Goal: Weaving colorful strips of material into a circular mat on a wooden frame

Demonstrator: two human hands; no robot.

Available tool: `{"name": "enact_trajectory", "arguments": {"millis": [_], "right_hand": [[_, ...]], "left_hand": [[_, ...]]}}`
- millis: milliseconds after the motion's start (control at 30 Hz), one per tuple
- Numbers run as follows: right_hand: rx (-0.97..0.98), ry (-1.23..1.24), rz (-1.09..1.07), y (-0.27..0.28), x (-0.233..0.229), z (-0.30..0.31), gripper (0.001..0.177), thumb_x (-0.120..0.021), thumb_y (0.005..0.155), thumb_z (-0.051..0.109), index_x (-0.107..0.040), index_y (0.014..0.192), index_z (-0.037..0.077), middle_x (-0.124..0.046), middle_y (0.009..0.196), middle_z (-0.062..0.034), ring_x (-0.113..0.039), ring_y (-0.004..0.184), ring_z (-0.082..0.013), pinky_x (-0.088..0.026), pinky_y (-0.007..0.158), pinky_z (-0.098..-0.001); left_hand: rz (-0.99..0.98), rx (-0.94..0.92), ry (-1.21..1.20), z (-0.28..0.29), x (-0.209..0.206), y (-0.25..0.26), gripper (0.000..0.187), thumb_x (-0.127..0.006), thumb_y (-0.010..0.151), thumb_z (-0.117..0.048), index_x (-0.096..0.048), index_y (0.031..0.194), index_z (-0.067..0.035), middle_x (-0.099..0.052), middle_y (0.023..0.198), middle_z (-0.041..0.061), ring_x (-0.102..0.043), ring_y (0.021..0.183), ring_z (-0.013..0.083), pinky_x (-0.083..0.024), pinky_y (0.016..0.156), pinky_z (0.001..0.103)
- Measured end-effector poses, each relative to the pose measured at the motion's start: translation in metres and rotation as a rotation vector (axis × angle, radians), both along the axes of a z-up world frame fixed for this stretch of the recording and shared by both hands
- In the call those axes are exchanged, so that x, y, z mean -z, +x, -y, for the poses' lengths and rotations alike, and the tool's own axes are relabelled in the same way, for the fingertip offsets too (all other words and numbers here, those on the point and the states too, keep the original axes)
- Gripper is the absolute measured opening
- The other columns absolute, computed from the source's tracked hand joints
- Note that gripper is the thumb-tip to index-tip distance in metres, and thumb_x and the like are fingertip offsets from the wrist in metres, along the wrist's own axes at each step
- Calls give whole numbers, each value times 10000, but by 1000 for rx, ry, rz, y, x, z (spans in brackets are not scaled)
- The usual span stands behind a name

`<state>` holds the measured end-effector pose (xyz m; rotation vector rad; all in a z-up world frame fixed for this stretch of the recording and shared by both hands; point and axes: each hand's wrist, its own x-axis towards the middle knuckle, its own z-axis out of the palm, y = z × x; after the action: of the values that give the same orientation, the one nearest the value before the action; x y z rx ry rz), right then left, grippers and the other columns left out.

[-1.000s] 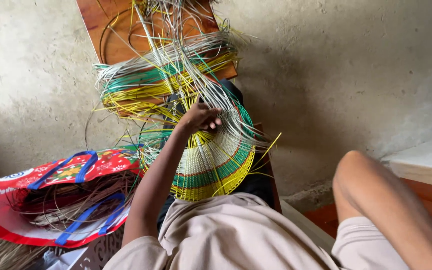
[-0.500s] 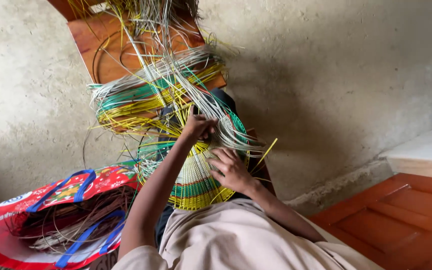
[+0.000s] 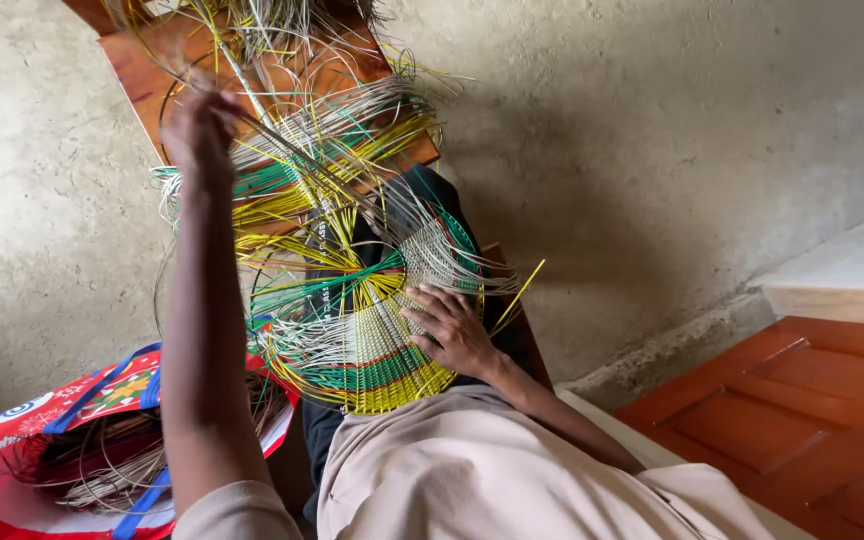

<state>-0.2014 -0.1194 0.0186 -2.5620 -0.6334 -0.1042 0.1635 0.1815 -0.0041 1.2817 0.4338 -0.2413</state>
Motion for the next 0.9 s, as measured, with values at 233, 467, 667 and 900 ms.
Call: {"name": "enact_trajectory", "arguments": {"millis": [233, 467, 667, 900], "right_hand": [[2, 26, -8, 1, 1, -5, 384, -497, 1045, 400, -617, 1347, 195, -474, 1536, -66, -427, 1426, -298, -354, 1087, -514], [14, 49, 81, 3, -3, -11, 371, -537, 1014, 403, -642, 1305, 200, -534, 1495, -82, -499, 1379, -300, -389, 1048, -493], [18, 26, 63, 0, -5, -8, 387, -485, 1037, 425, -605, 1349, 231, -522, 1504, -54, -478, 1405, -270, -371, 1089, -471], [-2, 44, 35, -1, -3, -5, 384, -449, 1059, 438, -648, 1293, 208, -541, 1490, -78, -500, 1386, -289, -400, 1074, -495]], "left_hand": [[739, -48, 750, 75, -15, -95, 885, -873, 988, -12, -166, 1518, -67, -550, 1331, 315, -617, 1216, 434, -523, 1072, 506], [1339, 758, 925, 200, 30, -135, 65, -787, 820, -352, -774, 823, -288, -615, 828, -37, -563, 875, 232, -472, 794, 410], [973, 1142, 794, 181, 49, -97, 99, -685, 896, -318, -779, 921, -301, -719, 898, 6, -685, 988, 344, -426, 1063, 659], [843, 1149, 814, 169, 46, -105, 86, -702, 905, -294, -724, 967, -238, -709, 981, 25, -724, 832, 391, -589, 795, 569]]}}
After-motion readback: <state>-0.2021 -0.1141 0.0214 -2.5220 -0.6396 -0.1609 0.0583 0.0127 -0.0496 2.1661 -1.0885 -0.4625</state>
